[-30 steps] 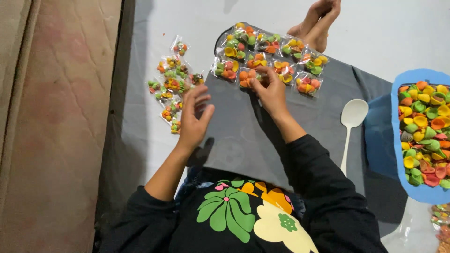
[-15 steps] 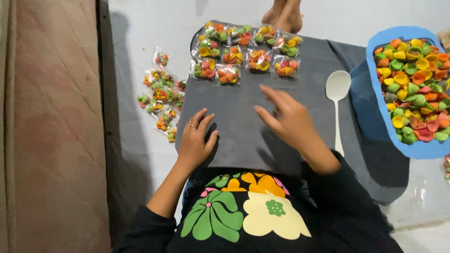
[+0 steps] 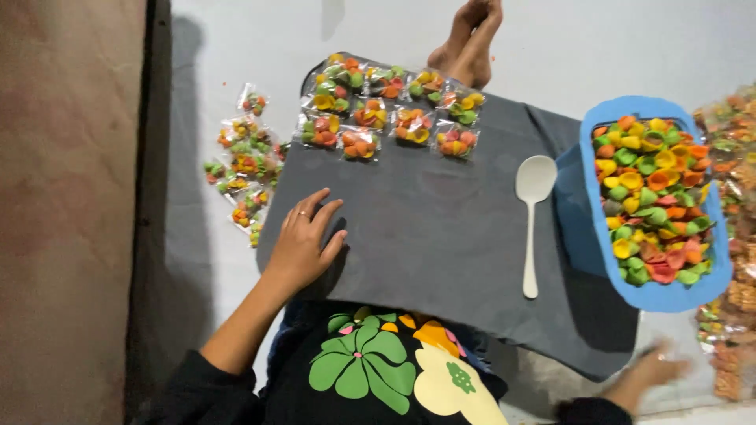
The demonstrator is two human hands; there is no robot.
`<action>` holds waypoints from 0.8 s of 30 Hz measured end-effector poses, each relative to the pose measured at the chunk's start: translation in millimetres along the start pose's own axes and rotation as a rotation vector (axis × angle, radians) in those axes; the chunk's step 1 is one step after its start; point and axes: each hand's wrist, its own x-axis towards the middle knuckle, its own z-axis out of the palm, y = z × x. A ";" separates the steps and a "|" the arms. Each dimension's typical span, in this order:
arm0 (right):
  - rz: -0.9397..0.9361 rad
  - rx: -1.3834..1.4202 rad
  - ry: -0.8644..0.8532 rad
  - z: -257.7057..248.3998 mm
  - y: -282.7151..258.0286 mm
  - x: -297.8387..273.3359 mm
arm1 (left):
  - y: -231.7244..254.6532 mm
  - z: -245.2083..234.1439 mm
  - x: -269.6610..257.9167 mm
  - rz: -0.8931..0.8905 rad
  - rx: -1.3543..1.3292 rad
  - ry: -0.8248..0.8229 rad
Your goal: Manually filling small plastic bags with colorful snacks from a large container.
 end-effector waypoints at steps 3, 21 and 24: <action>0.115 -0.046 0.057 2.7 29.3 -21.5 | 42.2 -16.2 53.6 0.231 -0.040 -0.141; 0.883 -0.273 0.422 46.6 83.3 -139.4 | 64.8 144.2 124.1 -0.105 -1.779 -0.782; 0.995 -0.303 0.482 9.9 187.7 -195.0 | 63.9 138.7 125.6 -0.216 -1.993 -0.766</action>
